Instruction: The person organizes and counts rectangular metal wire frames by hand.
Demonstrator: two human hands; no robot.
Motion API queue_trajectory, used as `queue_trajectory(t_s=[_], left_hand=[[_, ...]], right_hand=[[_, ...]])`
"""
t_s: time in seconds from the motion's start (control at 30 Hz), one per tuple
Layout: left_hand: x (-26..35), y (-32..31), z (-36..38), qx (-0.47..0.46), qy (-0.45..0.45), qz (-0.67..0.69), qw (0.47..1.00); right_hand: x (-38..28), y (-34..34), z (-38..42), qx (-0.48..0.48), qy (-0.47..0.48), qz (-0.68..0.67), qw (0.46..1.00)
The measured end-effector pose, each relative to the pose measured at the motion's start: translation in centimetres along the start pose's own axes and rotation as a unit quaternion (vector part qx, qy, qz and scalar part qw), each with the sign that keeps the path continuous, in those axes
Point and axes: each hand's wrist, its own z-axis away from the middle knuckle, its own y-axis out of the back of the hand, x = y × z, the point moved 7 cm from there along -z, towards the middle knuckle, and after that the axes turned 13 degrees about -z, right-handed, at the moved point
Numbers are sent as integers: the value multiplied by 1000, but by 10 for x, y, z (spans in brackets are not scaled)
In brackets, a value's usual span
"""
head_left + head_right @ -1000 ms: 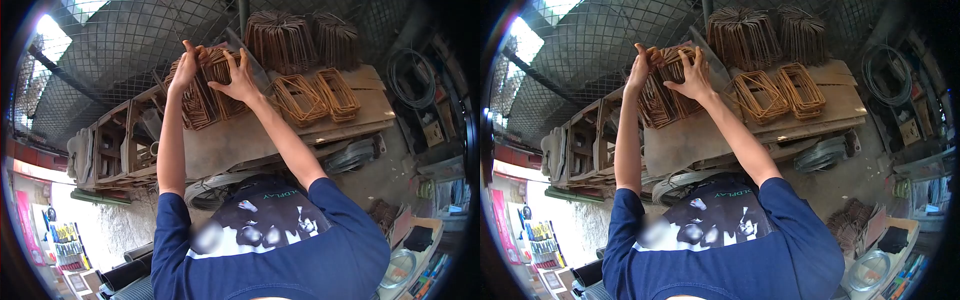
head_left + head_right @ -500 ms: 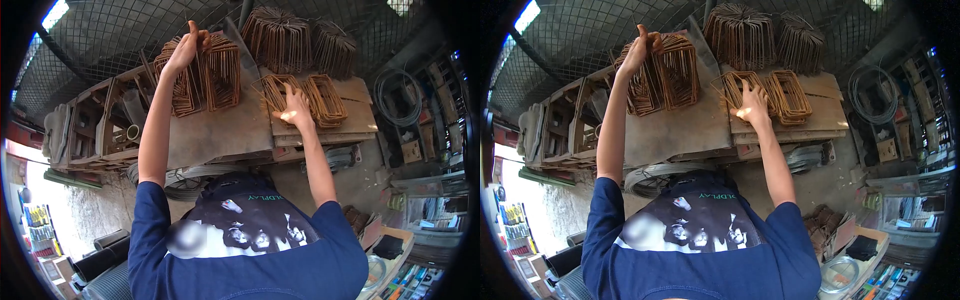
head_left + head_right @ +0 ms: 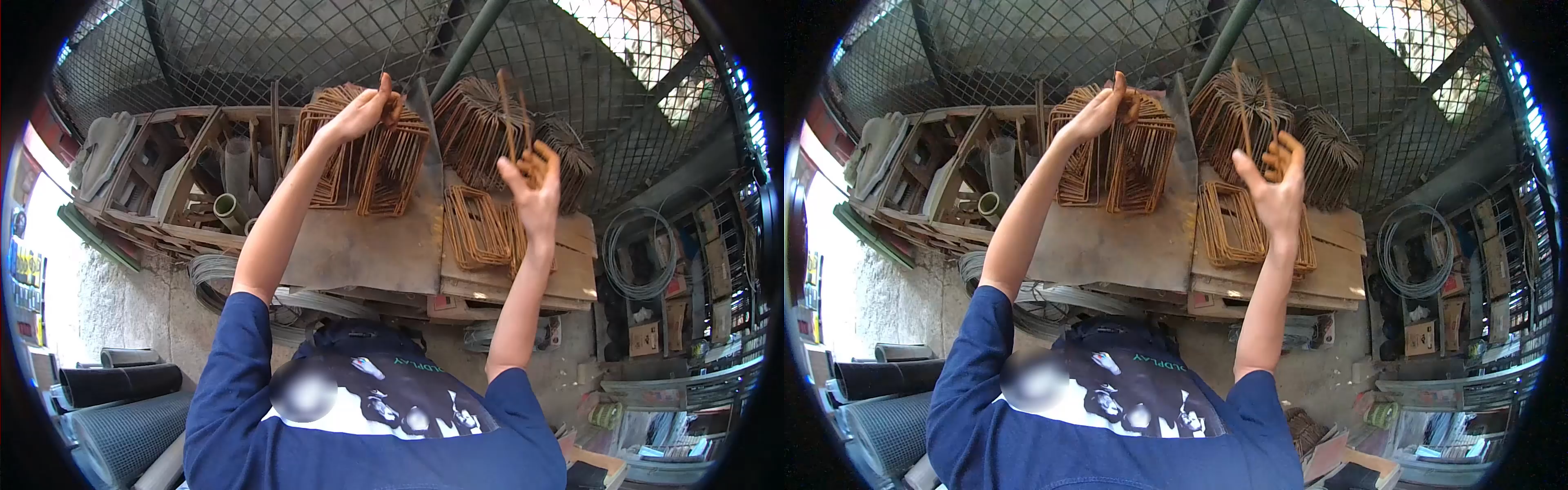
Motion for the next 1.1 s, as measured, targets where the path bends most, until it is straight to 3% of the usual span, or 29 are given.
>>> queue_trajectory(t_s=[0.13,0.3,0.37,0.4,0.5,0.57,0.63,0.77,0.87,1.0,1.1], left_hand=[[-1,-2,1,1,10,28,1000],[-1,-2,-1,6,-4,27,1000],[4,-2,1,15,4,32,999],[-1,-2,0,-24,-7,19,1000],[-6,0,5,22,34,107,993],[-13,1,3,-5,34,120,992],[-4,5,1,75,-8,103,992],[-1,-2,1,28,7,77,997],[-11,1,-5,51,-16,75,996],[-8,1,-1,52,-13,104,993],[-8,3,-1,49,-26,95,994]], right_hand=[[-73,-16,-39,-3,115,-57,992],[-100,-61,-51,-100,129,-19,986],[-98,-70,-35,-104,131,43,985],[-96,-71,-23,-93,130,61,985],[-61,-76,5,-63,95,89,989],[-36,-83,21,-66,79,90,991],[-10,-92,35,-68,80,84,991],[29,-109,60,-40,80,72,993],[44,-114,81,-2,60,84,995],[82,-140,91,-52,62,156,984],[83,-150,86,-74,47,116,989]])
